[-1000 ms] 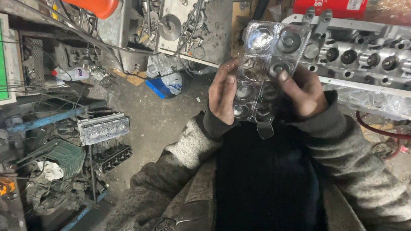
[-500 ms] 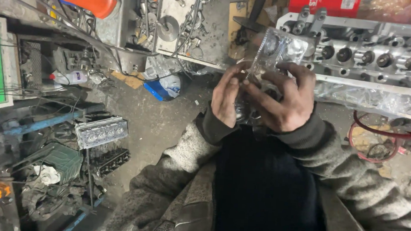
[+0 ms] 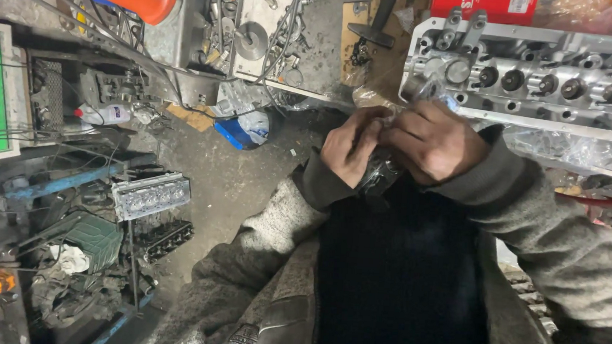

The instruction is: Inspecting and cleaning engine components, specifically valve lifters and related hardware, in an automotive workshop.

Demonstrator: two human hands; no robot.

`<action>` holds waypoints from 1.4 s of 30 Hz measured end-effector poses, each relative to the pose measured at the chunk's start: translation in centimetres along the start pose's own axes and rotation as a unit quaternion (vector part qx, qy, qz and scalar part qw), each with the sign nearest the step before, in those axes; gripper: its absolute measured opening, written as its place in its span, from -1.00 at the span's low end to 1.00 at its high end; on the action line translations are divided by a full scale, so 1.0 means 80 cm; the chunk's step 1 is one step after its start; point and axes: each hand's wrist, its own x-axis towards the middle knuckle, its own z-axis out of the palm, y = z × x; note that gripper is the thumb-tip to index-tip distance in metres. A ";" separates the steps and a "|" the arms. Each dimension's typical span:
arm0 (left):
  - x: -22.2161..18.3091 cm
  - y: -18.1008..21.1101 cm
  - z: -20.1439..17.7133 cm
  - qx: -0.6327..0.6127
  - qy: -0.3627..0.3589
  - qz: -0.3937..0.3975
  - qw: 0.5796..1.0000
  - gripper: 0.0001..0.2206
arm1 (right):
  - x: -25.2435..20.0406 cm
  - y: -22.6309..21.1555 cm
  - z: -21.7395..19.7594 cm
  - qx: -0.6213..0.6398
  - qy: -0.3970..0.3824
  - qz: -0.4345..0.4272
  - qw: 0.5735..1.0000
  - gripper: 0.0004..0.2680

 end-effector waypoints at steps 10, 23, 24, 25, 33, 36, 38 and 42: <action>0.014 -0.057 0.004 0.108 -0.090 0.038 0.989 -0.73 | -0.012 0.011 0.013 -0.034 -0.095 -0.088 0.991 -0.75; -0.002 -0.085 0.008 0.155 -0.220 -0.072 0.960 -0.58 | -0.049 0.037 0.045 0.070 -0.145 -0.001 0.987 -0.62; 0.001 -0.086 0.006 0.133 -0.244 -0.060 0.959 -0.57 | -0.051 0.040 0.044 0.081 -0.143 0.012 0.986 -0.65; 0.000 -0.092 0.006 0.134 -0.244 -0.065 0.958 -0.57 | -0.057 0.035 0.044 0.086 -0.144 0.011 0.986 -0.65; 0.018 -0.108 0.013 -0.003 -0.360 -0.025 0.933 -0.53 | -0.108 0.017 0.054 0.114 -0.059 0.036 0.991 -0.82; 0.012 -0.121 0.019 -0.030 -0.357 -0.004 0.934 -0.53 | -0.101 0.001 0.041 0.104 -0.014 0.029 0.994 -0.79; 0.015 -0.113 0.019 -0.029 -0.368 -0.023 0.929 -0.53 | -0.098 -0.009 0.035 0.106 0.002 0.041 0.993 -0.78; 0.017 -0.115 0.024 -0.040 -0.384 -0.046 0.921 -0.51 | -0.096 -0.019 0.029 0.096 0.041 0.031 0.994 -0.73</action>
